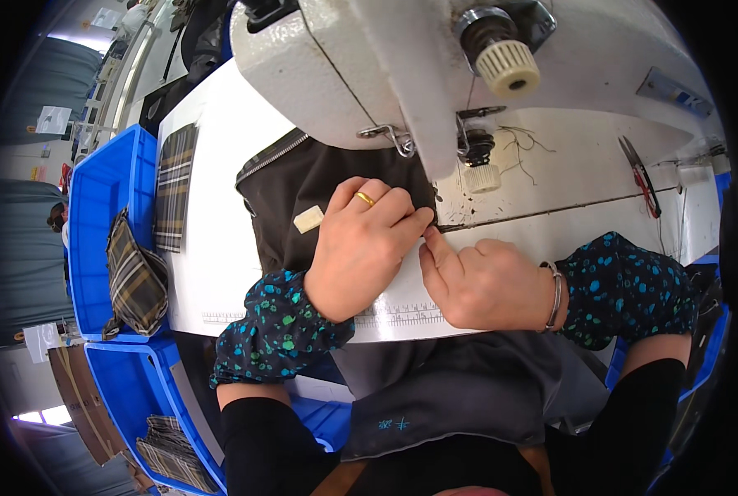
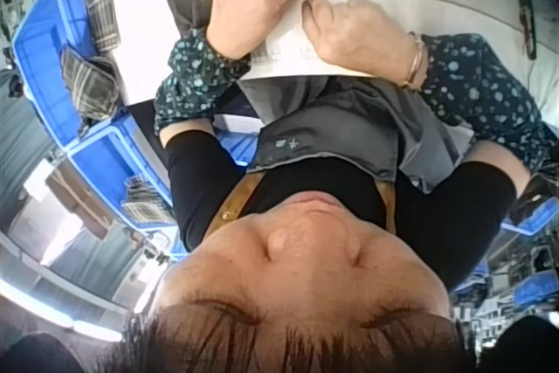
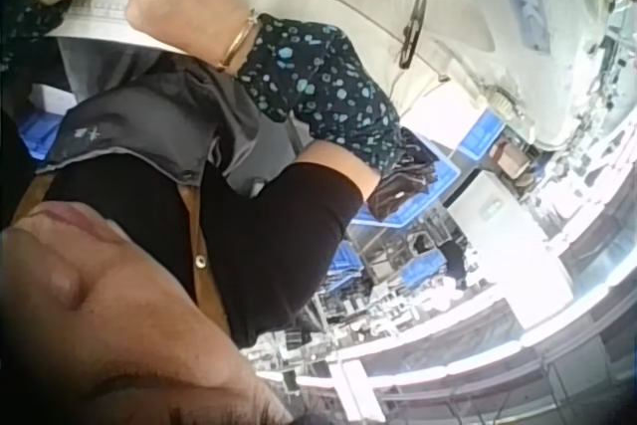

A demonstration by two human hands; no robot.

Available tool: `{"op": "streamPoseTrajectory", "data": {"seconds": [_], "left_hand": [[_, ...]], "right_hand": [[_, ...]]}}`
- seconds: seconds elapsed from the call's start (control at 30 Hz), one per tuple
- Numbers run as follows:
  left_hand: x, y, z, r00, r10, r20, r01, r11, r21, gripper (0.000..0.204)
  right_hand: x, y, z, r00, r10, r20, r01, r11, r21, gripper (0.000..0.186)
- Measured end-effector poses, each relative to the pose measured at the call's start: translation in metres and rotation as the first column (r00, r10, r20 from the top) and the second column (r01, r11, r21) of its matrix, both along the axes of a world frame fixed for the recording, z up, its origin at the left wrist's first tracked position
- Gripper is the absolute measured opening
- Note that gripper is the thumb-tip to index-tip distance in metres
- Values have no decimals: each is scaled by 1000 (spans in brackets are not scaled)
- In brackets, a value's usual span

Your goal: The person operates an industrial sewing machine to stitch zippers onto small fabric pouches. They repeatedly pick up a pouch from a blue bin, align the zipper under the machine's needle, and sew the seam. After sewing, they place the finished pouch into a separate blue bin and repeat the process with the next item.

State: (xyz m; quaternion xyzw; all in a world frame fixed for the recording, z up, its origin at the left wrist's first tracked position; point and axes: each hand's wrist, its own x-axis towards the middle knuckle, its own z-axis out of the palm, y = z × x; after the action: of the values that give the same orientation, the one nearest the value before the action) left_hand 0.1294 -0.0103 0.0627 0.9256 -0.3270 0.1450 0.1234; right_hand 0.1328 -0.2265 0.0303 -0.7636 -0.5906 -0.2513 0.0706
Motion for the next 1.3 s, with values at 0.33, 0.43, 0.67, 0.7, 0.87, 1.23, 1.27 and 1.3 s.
{"op": "streamPoseTrajectory", "data": {"seconds": [0.33,0.43,0.67,0.7,0.87,1.23,1.27,1.3], "left_hand": [[7,3,-7,999,-24,-49,20,997,-77,24],[16,4,-7,998,0,-58,-4,998,-64,27],[27,9,-11,999,20,-49,-25,996,-85,33],[25,8,-10,998,34,-54,-37,997,-67,33],[16,9,-2,995,70,-66,-73,996,-47,34],[26,19,-12,986,-12,-164,-27,972,-231,31],[27,19,-13,985,-17,-174,-26,969,-245,32],[27,17,-14,985,-16,-171,-27,970,-242,32]], "right_hand": [[7,3,-2,1000,-5,15,4,999,37,34],[15,4,-5,999,-33,-5,33,998,50,32],[24,6,-7,995,-90,-43,92,995,30,33],[24,6,-6,995,-92,-49,93,995,29,33],[21,3,-3,994,-90,-69,92,995,25,35],[21,3,-4,992,-85,-90,89,995,51,36],[21,3,-5,992,-86,-96,91,994,52,36],[21,3,-5,992,-86,-94,91,995,51,36]]}}
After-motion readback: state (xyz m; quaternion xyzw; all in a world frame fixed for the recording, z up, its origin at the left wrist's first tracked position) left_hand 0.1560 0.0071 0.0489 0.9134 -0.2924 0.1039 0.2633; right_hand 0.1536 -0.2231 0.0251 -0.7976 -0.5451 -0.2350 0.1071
